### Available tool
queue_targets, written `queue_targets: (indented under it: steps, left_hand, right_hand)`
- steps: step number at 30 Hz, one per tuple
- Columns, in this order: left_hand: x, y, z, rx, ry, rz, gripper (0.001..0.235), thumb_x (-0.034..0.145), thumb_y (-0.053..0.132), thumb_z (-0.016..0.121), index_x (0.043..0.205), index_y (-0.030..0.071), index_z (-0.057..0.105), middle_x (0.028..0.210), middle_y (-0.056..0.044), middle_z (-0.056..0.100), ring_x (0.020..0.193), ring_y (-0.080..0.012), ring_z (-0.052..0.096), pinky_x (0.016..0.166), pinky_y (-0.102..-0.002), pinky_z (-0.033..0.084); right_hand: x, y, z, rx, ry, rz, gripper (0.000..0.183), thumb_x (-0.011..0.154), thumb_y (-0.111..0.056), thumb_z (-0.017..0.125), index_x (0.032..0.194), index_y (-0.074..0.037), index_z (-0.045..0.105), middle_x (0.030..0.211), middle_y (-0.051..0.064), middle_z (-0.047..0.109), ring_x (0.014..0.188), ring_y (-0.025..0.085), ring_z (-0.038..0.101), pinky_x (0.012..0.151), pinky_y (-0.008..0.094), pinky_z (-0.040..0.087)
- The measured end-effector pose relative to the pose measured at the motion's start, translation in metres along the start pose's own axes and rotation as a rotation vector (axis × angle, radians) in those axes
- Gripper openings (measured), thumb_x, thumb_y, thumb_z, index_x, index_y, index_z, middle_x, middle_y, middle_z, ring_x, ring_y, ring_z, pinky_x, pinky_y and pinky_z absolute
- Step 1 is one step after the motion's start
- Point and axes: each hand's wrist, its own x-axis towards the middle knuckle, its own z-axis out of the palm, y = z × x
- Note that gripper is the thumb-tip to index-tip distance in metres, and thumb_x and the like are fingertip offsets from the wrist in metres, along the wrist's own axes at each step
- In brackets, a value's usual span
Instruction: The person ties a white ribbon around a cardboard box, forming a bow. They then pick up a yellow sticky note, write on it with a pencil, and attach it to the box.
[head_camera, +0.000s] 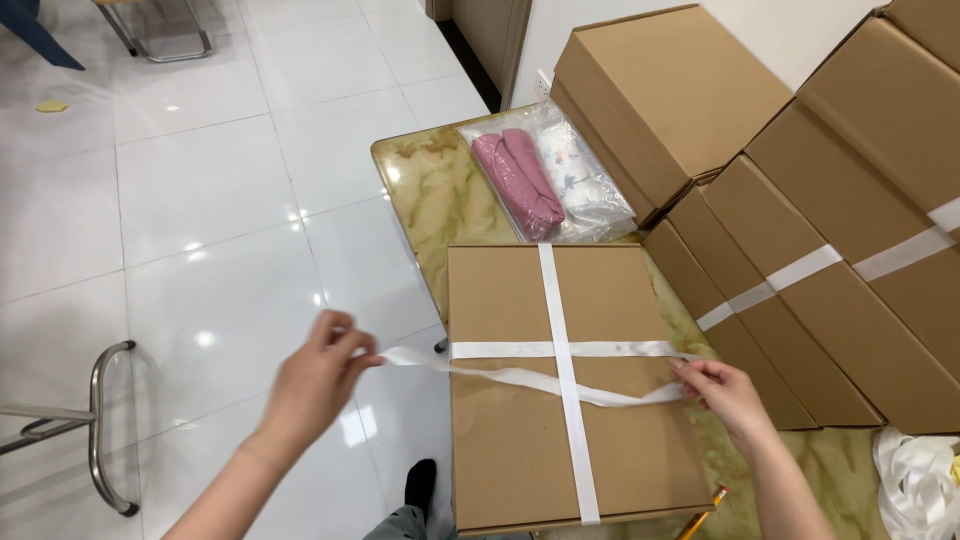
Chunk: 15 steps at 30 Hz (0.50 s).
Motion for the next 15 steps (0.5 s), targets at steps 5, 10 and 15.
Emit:
queue_targets:
  steps: [5,10,15]
  left_hand:
    - [-0.023,-0.030,-0.002,0.091,0.075,-0.096,0.013,0.098,0.034,0.068,0.098,0.021,0.066,0.112,0.001,0.049,0.058,-0.0189,0.052,0.045,-0.039,0.042]
    - [-0.029,-0.053,0.033,0.174,-0.059,-0.271,0.018,0.097,0.041,0.067,0.099,0.023,0.066,0.118,0.002,0.049,0.070,-0.0210,0.059,0.047,-0.042,0.048]
    - [-0.013,-0.045,0.098,0.122,-0.144,-0.328,0.021,0.089,0.036,0.076,0.107,0.025,0.077,0.123,-0.003,0.058,0.114,-0.0323,0.062,0.079,-0.049,0.059]
  right_hand:
    - [0.021,0.019,0.008,-0.152,0.244,0.090,0.031,0.092,-0.044,0.079,0.093,-0.013,0.079,0.088,0.003,0.070,0.083,0.018,0.060,0.078,0.033,0.045]
    - [0.045,0.029,0.014,-0.324,0.341,0.260,0.067,0.090,-0.072,0.067,0.111,-0.009,0.077,0.111,0.012,0.077,0.104,0.033,0.070,0.089,0.045,0.051]
    - [0.018,0.037,0.025,-0.452,0.437,-0.222,0.015,0.089,-0.042,0.080,0.099,-0.032,0.080,0.115,0.001,0.063,0.083,0.020,0.066,0.091,0.039,0.051]
